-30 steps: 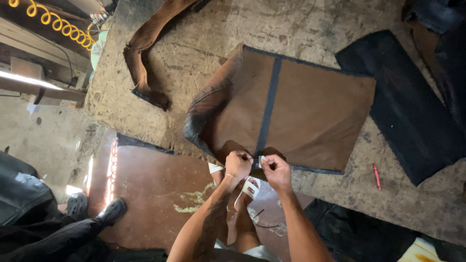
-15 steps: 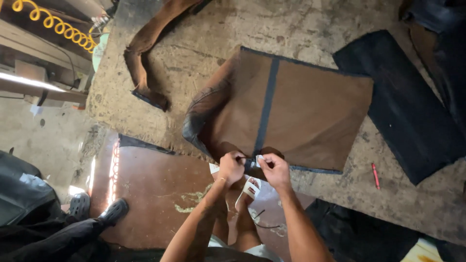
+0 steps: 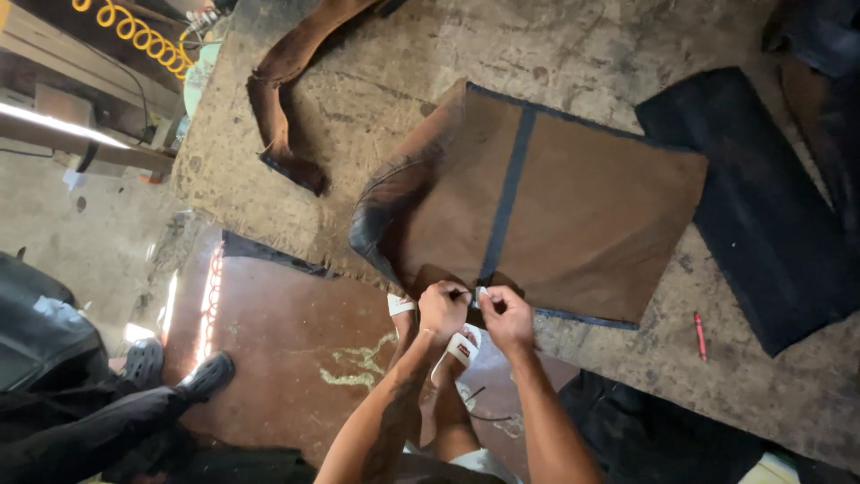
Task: Removing staples from the edge of a brown upholstery fabric piece using a small prying tool and fingers.
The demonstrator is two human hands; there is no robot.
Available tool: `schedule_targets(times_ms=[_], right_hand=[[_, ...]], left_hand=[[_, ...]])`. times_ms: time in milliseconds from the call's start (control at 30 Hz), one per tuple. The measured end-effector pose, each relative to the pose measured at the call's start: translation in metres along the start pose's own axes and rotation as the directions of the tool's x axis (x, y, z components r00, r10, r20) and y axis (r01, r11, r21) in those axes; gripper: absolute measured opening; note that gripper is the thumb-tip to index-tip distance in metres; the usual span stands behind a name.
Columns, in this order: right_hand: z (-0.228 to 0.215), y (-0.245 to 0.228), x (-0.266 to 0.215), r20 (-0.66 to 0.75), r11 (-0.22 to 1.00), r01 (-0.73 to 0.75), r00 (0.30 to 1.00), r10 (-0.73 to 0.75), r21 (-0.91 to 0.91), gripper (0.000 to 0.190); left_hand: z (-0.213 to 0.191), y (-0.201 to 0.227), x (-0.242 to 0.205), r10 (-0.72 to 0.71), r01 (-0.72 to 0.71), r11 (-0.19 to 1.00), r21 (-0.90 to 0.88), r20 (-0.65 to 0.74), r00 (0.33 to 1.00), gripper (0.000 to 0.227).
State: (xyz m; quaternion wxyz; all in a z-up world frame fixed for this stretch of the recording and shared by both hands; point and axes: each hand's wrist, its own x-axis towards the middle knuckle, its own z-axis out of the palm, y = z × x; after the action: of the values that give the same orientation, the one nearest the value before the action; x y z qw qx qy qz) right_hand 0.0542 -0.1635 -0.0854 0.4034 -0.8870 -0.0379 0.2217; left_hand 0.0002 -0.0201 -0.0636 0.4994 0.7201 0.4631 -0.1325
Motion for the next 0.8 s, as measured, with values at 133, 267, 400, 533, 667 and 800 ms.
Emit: schedule_targets(times_ms=[133,267,400,533,667,800], right_hand=[[-0.005,-0.011,-0.006,0.008,1.000,-0.011,1.000,0.011,0.026,0.013],[-0.005,-0.009,-0.003,-0.005,1.000,0.002,1.000,-0.002,-0.004,0.012],[-0.012,-0.026,-0.004,-0.014,0.999,0.009,1.000,-0.010,-0.035,0.009],[0.001,0.010,0.008,0.046,0.999,0.039,0.998,-0.038,-0.023,0.013],[-0.003,0.015,0.019,0.006,1.000,-0.028,1.000,0.028,-0.006,0.014],[-0.008,-0.019,0.002,0.009,0.999,-0.031,0.999,0.032,-0.016,0.012]], left_hand=[[-0.002,0.003,0.002,-0.070,0.070,0.997,-0.027,0.005,0.998,0.013],[-0.007,0.011,0.000,-0.110,0.111,0.992,-0.065,0.016,0.994,0.014],[0.005,-0.010,0.016,-0.131,0.132,0.987,-0.086,0.016,0.991,0.015],[0.007,-0.026,0.013,-0.136,0.132,0.967,-0.217,-0.004,0.991,0.017],[-0.003,0.000,0.006,-0.071,0.063,0.985,-0.162,-0.044,0.996,0.016],[-0.002,-0.004,0.007,-0.099,0.093,0.989,-0.117,-0.050,0.994,0.014]])
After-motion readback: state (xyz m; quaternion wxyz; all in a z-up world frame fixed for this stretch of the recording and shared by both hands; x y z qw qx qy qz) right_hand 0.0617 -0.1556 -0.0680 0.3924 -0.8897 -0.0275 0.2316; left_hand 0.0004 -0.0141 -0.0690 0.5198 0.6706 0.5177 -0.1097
